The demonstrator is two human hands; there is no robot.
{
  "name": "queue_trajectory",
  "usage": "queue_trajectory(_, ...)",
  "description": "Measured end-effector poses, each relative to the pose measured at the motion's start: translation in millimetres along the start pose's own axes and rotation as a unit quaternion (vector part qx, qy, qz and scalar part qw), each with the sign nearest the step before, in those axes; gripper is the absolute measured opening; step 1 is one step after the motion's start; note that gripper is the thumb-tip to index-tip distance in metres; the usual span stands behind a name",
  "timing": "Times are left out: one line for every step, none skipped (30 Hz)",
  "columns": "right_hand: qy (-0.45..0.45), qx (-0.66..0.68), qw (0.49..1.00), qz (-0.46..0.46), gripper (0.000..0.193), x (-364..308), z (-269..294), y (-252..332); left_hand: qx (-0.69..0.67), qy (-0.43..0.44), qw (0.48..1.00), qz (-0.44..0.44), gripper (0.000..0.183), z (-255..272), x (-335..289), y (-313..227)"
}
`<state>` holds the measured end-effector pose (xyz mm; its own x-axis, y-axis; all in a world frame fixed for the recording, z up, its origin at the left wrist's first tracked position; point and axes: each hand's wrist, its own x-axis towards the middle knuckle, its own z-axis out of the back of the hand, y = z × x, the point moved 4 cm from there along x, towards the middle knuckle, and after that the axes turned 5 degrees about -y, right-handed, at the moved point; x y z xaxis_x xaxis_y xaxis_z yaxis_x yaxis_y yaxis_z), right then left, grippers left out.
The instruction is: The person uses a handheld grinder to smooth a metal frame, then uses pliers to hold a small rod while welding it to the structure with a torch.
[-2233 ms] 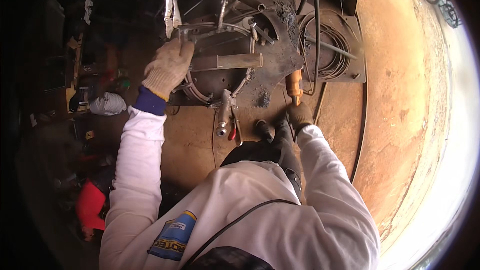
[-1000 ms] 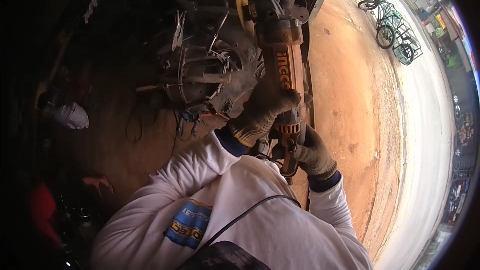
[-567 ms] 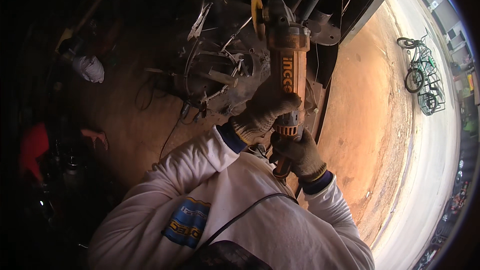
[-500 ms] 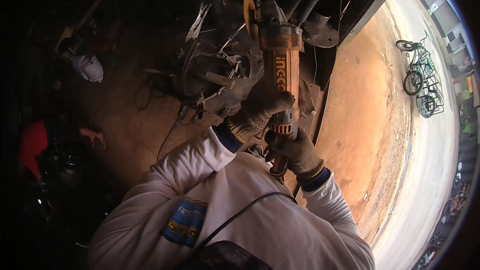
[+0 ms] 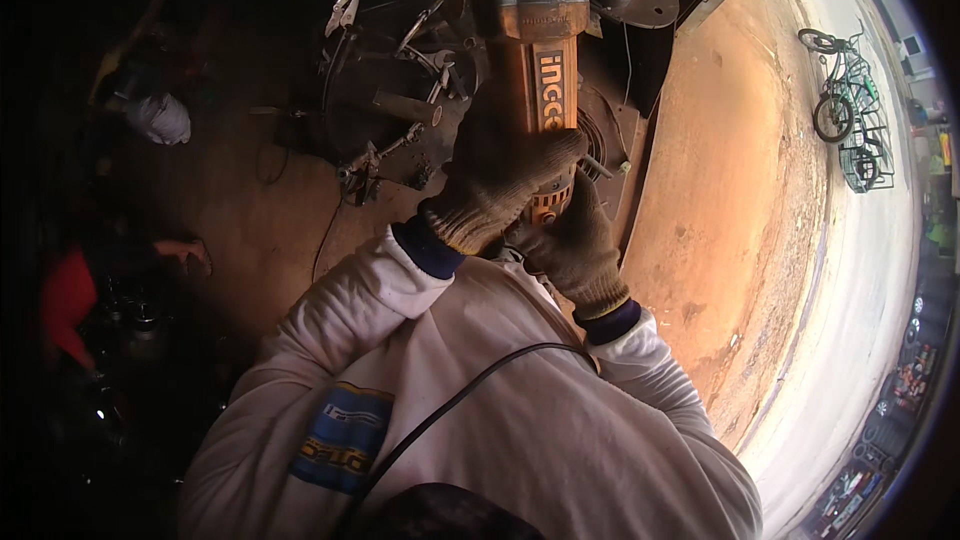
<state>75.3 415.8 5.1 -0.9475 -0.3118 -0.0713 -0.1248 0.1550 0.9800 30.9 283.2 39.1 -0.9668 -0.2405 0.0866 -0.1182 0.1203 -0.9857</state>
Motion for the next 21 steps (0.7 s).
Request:
queue_trajectory(-0.037,-0.042,0.998,0.023,0.075,-7,-2,-10,0.012,-0.016,1.000,0.021,0.073,-3,-4,5)
queue_trajectory(-0.074,-0.084,0.993,0.044,0.072,-15,-2,-24,0.024,-0.030,0.998,0.042,0.073,-7,-7,11)
queue_trajectory(-0.114,-0.129,0.983,0.063,0.070,-24,0,-38,0.032,-0.040,0.997,0.063,0.073,-13,-10,16)
queue_trajectory(-0.153,-0.111,0.981,0.035,0.065,-28,8,-59,0.032,-0.035,0.997,0.067,0.073,-19,-15,18)
queue_trajectory(-0.154,-0.099,0.983,-0.003,0.066,-38,14,-70,0.039,-0.041,0.996,0.065,0.074,-23,-21,19)
queue_trajectory(-0.153,-0.089,0.984,-0.036,0.066,-43,17,-74,0.046,-0.050,0.996,0.060,0.074,-26,-27,20)
queue_trajectory(-0.153,-0.077,0.983,-0.068,0.067,-49,16,-75,0.073,-0.041,0.995,0.050,0.075,-26,-33,22)
queue_trajectory(-0.170,-0.106,0.977,-0.075,0.059,-58,12,-71,0.099,-0.030,0.994,0.041,0.075,-26,-39,23)
queue_trajectory(-0.185,-0.137,0.970,-0.080,0.052,-65,9,-64,0.123,-0.021,0.992,0.030,0.076,-25,-44,24)
queue_trajectory(-0.200,-0.144,0.962,-0.117,0.047,-75,17,-75,0.111,0.013,0.994,0.014,0.071,-22,-48,37)
queue_trajectory(-0.215,-0.151,0.952,-0.154,0.042,-88,24,-87,0.067,0.064,0.995,0.047,0.070,-20,-54,49)
queue_trajectory(-0.239,-0.152,0.951,-0.121,0.029,-106,27,-95,0.022,0.119,0.990,0.072,0.070,-19,-57,56)
queue_trajectory(-0.231,-0.159,0.950,-0.139,0.026,-123,29,-103,-0.021,0.171,0.980,0.099,0.070,-17,-62,60)
queue_trajectory(-0.219,-0.166,0.948,-0.163,0.022,-144,30,-107,0.009,0.257,0.956,0.141,0.064,-15,-66,51)
queue_trajectory(-0.207,-0.177,0.944,-0.184,0.019,-159,26,-108,-0.041,0.296,0.935,0.191,0.063,-11,-76,54)
queue_trajectory(-0.223,-0.187,0.934,-0.206,0.015,-174,20,-108,-0.095,0.334,0.907,0.238,0.063,-5,-90,55)
queue_trajectory(-0.236,-0.196,0.925,-0.226,0.012,-185,10,-103,-0.141,0.366,0.875,0.284,0.062,2,-101,55)
queue_trajectory(-0.249,-0.205,0.914,-0.245,0.009,-197,0,-101,-0.179,0.393,0.843,0.320,0.061,12,-114,56)
queue_trajectory(-0.241,-0.212,0.916,-0.240,0.009,-214,-7,-109,-0.208,0.408,0.817,0.352,0.060,21,-127,57)
queue_trajectory(-0.236,-0.220,0.917,-0.235,0.010,-236,-11,-122,-0.230,0.426,0.789,0.380,0.060,34,-143,56)
queue_trajectory(-0.231,-0.231,0.916,-0.233,0.011,-245,-22,-124,-0.252,0.435,0.763,0.407,0.059,45,-158,60)
